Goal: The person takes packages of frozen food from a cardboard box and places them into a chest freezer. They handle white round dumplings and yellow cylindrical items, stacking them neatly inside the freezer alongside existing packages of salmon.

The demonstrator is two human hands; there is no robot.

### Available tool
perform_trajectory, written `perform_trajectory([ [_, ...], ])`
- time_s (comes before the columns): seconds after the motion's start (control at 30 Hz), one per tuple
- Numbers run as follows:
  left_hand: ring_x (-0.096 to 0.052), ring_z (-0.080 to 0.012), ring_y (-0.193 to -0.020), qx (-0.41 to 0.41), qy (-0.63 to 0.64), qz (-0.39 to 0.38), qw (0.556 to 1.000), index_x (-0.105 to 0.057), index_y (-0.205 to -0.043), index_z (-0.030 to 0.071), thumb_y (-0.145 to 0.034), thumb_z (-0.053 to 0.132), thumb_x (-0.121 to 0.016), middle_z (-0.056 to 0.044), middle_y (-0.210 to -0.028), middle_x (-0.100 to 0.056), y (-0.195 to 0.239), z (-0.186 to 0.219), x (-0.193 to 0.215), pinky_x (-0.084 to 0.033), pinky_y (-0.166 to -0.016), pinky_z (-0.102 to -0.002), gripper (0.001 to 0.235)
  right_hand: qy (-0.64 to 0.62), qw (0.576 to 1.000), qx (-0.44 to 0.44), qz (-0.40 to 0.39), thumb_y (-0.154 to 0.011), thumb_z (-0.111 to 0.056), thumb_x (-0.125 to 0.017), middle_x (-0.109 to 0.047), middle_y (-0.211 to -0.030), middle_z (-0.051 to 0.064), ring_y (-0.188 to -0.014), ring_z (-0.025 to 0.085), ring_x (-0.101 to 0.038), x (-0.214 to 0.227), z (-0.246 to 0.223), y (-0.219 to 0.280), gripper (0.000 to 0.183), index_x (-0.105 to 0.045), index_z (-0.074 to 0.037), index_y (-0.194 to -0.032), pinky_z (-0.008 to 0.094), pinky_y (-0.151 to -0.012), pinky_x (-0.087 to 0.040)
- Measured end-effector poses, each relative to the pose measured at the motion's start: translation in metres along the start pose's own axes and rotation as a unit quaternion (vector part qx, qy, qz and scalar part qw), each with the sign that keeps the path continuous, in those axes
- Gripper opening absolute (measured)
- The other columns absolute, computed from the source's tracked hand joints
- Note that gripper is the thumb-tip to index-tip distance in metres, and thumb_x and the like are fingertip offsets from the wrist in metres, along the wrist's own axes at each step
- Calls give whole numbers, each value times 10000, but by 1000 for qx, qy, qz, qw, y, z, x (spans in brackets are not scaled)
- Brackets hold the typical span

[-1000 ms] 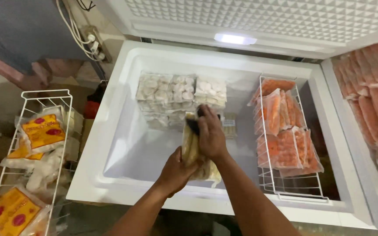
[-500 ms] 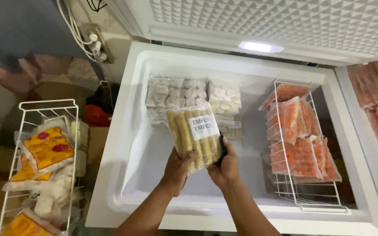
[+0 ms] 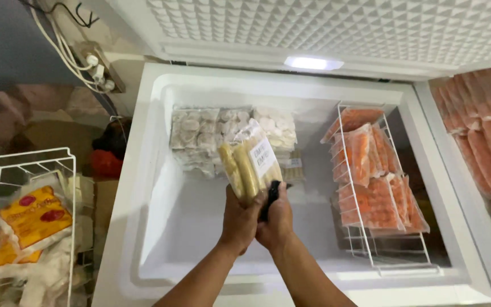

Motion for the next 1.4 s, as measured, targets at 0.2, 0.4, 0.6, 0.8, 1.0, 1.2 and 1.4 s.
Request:
perform_trajectory([
  [0.2,-625,-229,-1144,16,-107,-97,989,-393,-1460,68,-847,344,-786,-143,-1303,-623,-11,-19,16,-549,-944,-370,778,217,926,-79,300,-1041,-500,-429,-672,-1302,106,-1140,277,-661,-49,-65,-35,559,-559,-89,-1397,459,-1007,-530],
  [0.4,-675,-308,-1199,233,120,-222,939,-409,-1501,22,-826,643,-671,-167,-1351,-657,-24,16,8,-551,-998,-457,954,403,862,-93,294,-1062,-521,-420,-710,-1159,151,-946,252,-712,-17,-126,-43,602,-627,-21,-1325,434,-866,-562],
  [0.6,-639,-277,-1170,108,37,-95,989,-506,-1389,52,-898,361,-740,-127,-1303,-628,-37,-28,-14,-543,-1023,-472,626,721,623,68,297,-1112,-412,-442,-770,-990,117,-823,215,-680,-36,-116,-42,519,-712,22,-1199,323,-784,-535],
  [0.8,-634,-253,-1203,84,181,121,972,-536,-1416,75,-940,488,-648,-100,-1332,-645,-49,-10,-62,-547,-982,-384,640,708,646,220,183,-1041,-233,-617,-710,-1107,160,-962,224,-642,-83,-88,-30,358,-596,34,-1278,363,-876,-538],
  [1.0,-641,-251,-1231,121,212,25,969,-521,-1454,121,-877,612,-581,-96,-1385,-642,-45,12,-87,-550,-1019,-378,760,808,503,306,-5,-1098,-347,-560,-475,-1481,255,-1332,371,-498,-87,-92,-28,661,-330,64,-1562,447,-1133,-390],
  [1.2,-650,-235,-1229,184,167,-17,968,-565,-1416,80,-887,598,-607,-97,-1364,-658,-50,0,-77,-564,-1003,-404,742,208,975,-37,66,-976,-670,-408,-583,-1401,128,-1278,299,-579,-102,-113,-50,802,-451,-55,-1490,453,-1107,-463],
  [1.4,-682,-278,-1095,262,12,-47,964,-621,-1388,42,-940,561,-596,-142,-1264,-702,-76,-24,-37,-596,-910,-429,686,447,886,-4,124,-1025,-491,-495,-537,-1432,145,-1330,283,-508,-84,-95,-22,651,-443,-57,-1506,460,-1145,-404],
])
Point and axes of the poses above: each hand's wrist, its own y-axis away from the middle knuckle, its own x-axis out of the back of the hand, z = x × y, the point moved 1 cm from there along -y, towards the middle knuckle
